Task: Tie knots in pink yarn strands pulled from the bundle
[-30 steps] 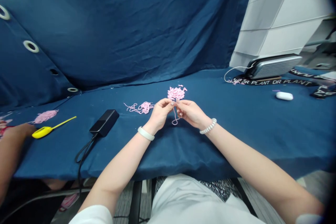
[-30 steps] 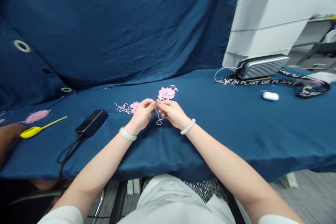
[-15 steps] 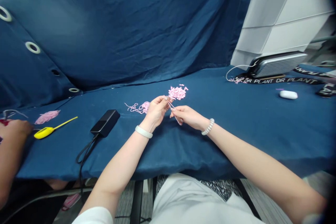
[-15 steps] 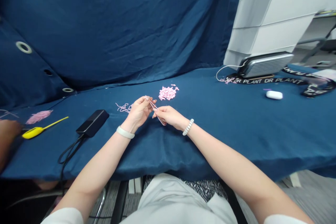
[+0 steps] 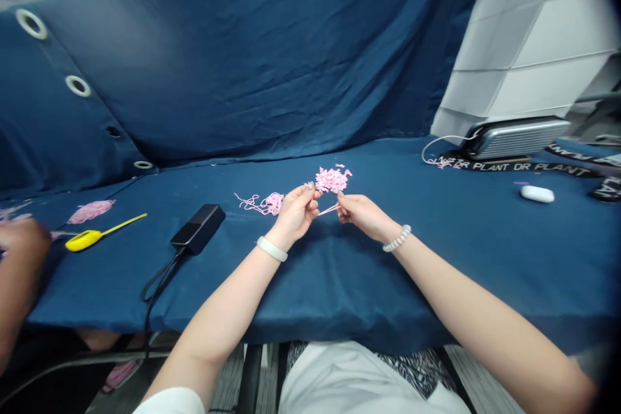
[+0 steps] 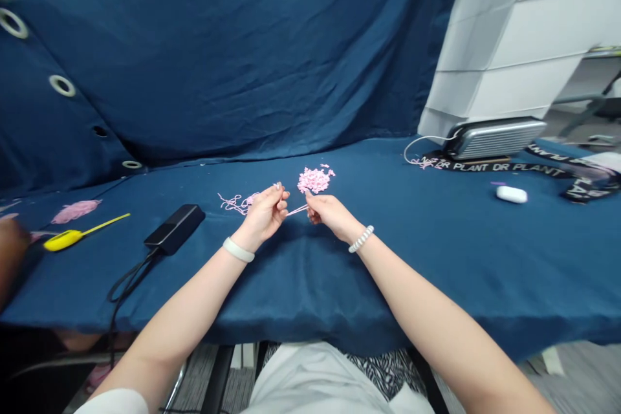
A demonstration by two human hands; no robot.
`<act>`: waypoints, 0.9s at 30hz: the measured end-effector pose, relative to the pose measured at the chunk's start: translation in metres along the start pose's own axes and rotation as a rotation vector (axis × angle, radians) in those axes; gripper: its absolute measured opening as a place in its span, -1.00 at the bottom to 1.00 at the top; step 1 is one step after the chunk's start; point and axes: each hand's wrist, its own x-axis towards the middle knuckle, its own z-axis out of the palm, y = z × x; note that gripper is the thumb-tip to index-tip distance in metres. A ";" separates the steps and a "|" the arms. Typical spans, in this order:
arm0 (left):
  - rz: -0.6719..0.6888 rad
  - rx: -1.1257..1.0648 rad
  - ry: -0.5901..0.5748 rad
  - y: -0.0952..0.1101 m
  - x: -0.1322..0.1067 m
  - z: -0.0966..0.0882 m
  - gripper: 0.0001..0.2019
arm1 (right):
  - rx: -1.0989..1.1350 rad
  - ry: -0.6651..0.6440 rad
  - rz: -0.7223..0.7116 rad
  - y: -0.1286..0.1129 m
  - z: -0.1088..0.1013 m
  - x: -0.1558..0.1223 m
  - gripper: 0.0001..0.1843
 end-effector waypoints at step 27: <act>-0.357 0.255 -0.350 -0.005 -0.009 0.001 -0.66 | -0.134 0.033 -0.314 -0.006 -0.002 -0.008 -0.75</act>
